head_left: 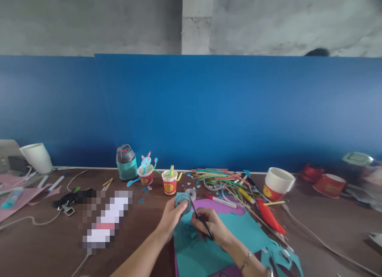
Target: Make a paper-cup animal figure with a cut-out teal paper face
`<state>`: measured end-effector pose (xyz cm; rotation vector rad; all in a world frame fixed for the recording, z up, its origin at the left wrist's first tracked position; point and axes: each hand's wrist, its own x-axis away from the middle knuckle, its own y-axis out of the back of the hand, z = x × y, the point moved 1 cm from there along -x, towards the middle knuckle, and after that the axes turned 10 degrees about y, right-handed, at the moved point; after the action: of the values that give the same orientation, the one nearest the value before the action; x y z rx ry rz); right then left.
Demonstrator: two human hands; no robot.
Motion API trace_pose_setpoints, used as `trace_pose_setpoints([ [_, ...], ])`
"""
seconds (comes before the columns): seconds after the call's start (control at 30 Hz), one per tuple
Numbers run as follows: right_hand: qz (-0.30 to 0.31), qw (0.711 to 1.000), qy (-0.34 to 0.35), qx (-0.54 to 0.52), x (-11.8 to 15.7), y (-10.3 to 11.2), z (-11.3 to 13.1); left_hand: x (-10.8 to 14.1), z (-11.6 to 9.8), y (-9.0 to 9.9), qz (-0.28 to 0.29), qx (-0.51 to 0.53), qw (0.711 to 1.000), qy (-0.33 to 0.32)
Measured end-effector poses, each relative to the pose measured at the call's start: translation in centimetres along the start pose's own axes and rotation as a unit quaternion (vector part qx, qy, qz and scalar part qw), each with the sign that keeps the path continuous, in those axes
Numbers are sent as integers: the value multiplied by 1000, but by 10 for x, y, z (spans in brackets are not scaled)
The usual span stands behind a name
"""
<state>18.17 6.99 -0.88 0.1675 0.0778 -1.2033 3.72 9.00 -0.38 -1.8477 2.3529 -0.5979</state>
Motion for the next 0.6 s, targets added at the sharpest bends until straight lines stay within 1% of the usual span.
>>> trace_pose_setpoints([
  [0.1,-4,1000,6,-11,1,-2,3,0,1,-1,20,-15,1000,-2],
  [0.17,-9,1000,7,-4,0,-2,3,0,0,-1,22,-20,1000,-9],
  [0.4,-8,1000,16,23,-2,-1,-1,1,-6,-2,15,-26,1000,-9],
  [0.6,-6,1000,12,16,-1,-1,3,1,-3,-1,-7,-9,1000,-8],
])
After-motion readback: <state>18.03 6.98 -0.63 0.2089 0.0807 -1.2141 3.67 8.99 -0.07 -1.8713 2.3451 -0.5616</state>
